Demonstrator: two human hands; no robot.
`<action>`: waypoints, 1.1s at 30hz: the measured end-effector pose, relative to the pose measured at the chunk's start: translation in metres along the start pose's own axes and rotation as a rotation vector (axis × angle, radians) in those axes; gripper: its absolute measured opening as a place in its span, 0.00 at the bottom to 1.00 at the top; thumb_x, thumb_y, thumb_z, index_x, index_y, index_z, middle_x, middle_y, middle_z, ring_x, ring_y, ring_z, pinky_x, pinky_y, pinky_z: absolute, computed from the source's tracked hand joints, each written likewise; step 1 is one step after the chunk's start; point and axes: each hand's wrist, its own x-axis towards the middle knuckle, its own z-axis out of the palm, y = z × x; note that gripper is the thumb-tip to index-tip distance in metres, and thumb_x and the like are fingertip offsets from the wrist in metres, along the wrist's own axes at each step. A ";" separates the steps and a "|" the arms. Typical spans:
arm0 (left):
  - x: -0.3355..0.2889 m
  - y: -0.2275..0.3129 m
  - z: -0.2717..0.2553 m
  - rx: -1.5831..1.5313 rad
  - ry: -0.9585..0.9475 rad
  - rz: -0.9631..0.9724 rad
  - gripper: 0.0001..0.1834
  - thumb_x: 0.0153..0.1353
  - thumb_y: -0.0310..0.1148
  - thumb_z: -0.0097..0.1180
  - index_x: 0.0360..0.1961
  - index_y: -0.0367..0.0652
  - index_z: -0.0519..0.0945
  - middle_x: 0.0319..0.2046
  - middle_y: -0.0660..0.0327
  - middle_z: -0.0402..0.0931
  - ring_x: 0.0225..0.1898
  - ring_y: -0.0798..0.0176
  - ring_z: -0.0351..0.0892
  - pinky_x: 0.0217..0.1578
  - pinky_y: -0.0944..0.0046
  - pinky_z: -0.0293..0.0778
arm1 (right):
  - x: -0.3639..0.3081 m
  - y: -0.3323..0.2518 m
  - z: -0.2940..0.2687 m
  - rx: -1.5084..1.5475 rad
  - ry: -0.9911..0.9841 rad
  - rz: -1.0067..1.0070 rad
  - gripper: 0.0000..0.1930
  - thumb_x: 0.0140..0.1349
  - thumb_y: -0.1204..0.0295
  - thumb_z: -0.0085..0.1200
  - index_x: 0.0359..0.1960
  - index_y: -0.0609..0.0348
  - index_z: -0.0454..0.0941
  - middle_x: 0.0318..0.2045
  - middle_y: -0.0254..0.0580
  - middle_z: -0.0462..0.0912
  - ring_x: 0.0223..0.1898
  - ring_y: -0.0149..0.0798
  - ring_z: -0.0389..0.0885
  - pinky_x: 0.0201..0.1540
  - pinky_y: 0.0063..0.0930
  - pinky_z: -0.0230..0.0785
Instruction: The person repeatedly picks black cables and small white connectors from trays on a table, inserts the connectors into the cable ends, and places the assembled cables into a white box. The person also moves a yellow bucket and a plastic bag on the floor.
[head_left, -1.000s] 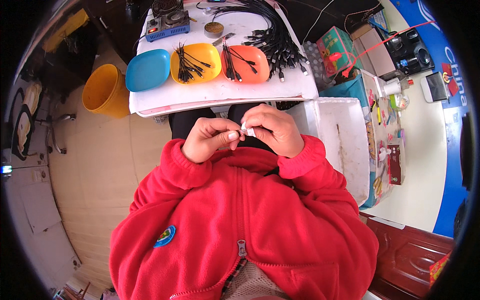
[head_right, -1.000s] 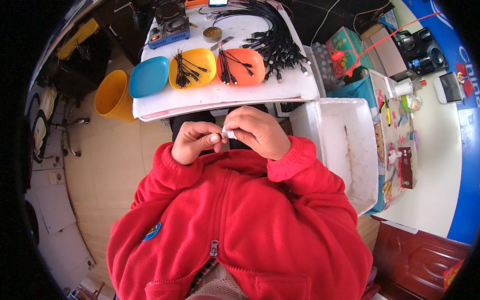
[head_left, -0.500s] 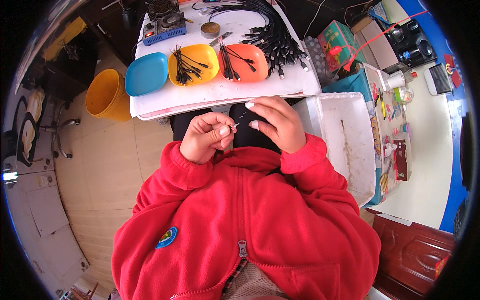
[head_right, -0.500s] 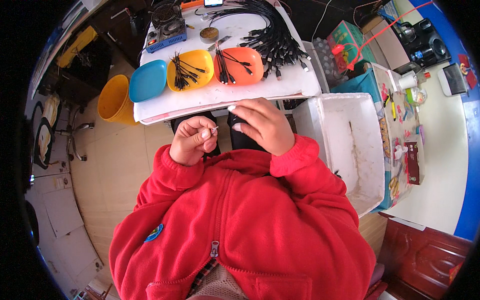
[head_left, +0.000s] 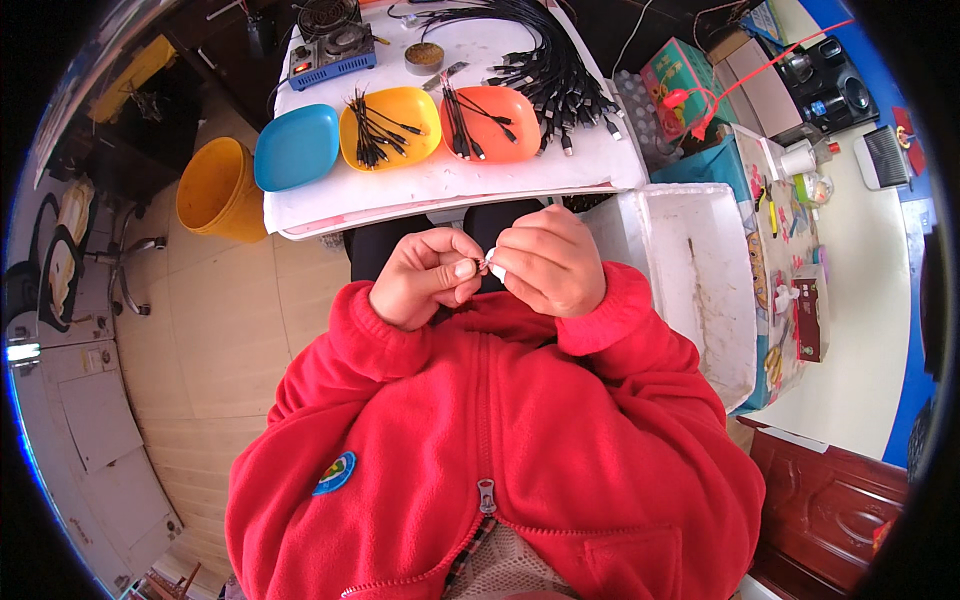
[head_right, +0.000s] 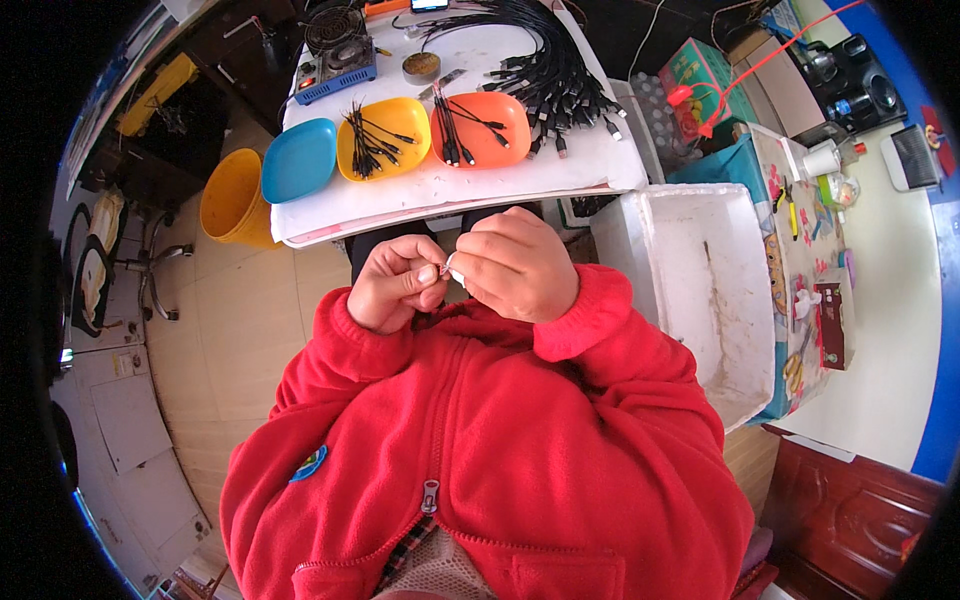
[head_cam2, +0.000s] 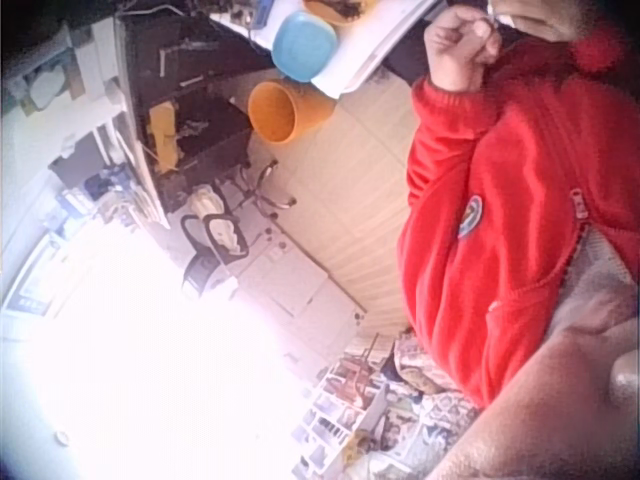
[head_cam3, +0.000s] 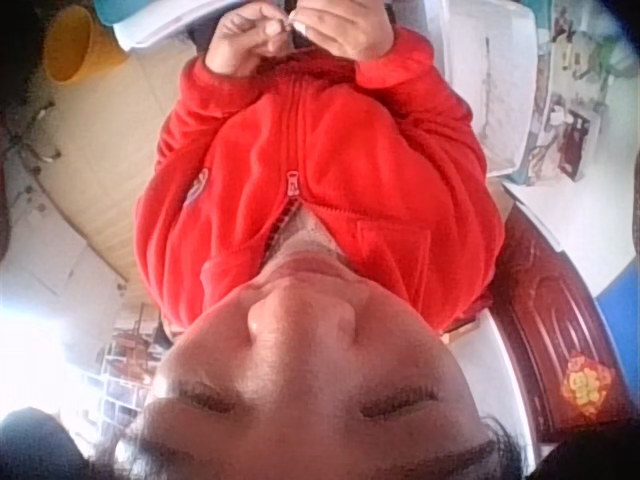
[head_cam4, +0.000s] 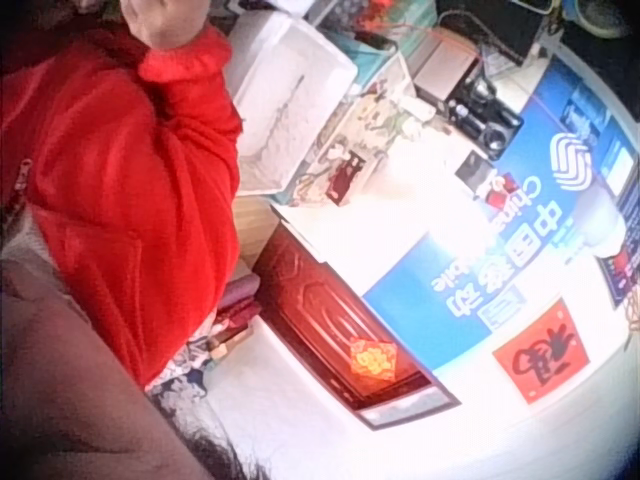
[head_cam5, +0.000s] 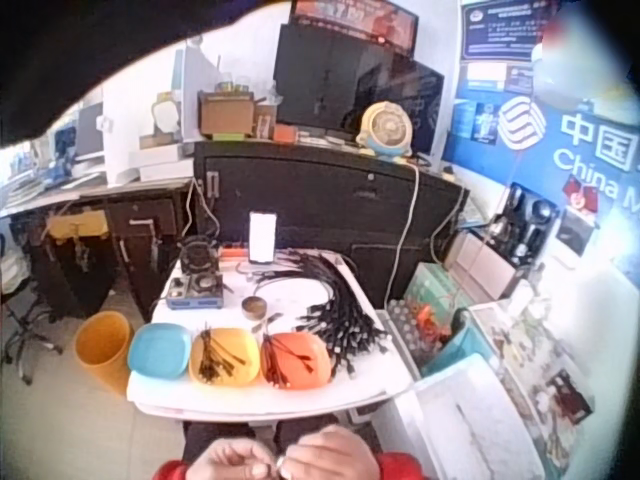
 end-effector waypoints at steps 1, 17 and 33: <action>-0.001 0.001 0.001 0.145 0.071 0.019 0.04 0.65 0.24 0.52 0.39 0.36 0.77 0.22 0.64 0.71 0.20 0.74 0.64 0.21 0.74 0.59 | -0.002 0.000 -0.001 0.112 -0.058 0.090 0.10 0.45 0.79 0.61 0.32 0.58 0.79 0.32 0.37 0.80 0.33 0.41 0.77 0.33 0.31 0.68; 0.000 -0.002 0.001 -0.103 -0.018 0.039 0.05 0.65 0.26 0.52 0.40 0.35 0.77 0.22 0.62 0.71 0.20 0.72 0.62 0.20 0.72 0.54 | -0.011 0.002 0.011 0.698 0.022 0.528 0.08 0.53 0.82 0.61 0.35 0.62 0.78 0.34 0.37 0.79 0.34 0.31 0.76 0.38 0.24 0.69; -0.006 0.009 0.009 0.409 0.224 0.160 0.07 0.65 0.24 0.55 0.43 0.35 0.80 0.27 0.63 0.78 0.26 0.74 0.73 0.26 0.75 0.68 | -0.006 -0.005 0.026 0.882 0.184 0.597 0.05 0.56 0.82 0.57 0.34 0.62 0.77 0.37 0.39 0.77 0.37 0.30 0.75 0.41 0.22 0.69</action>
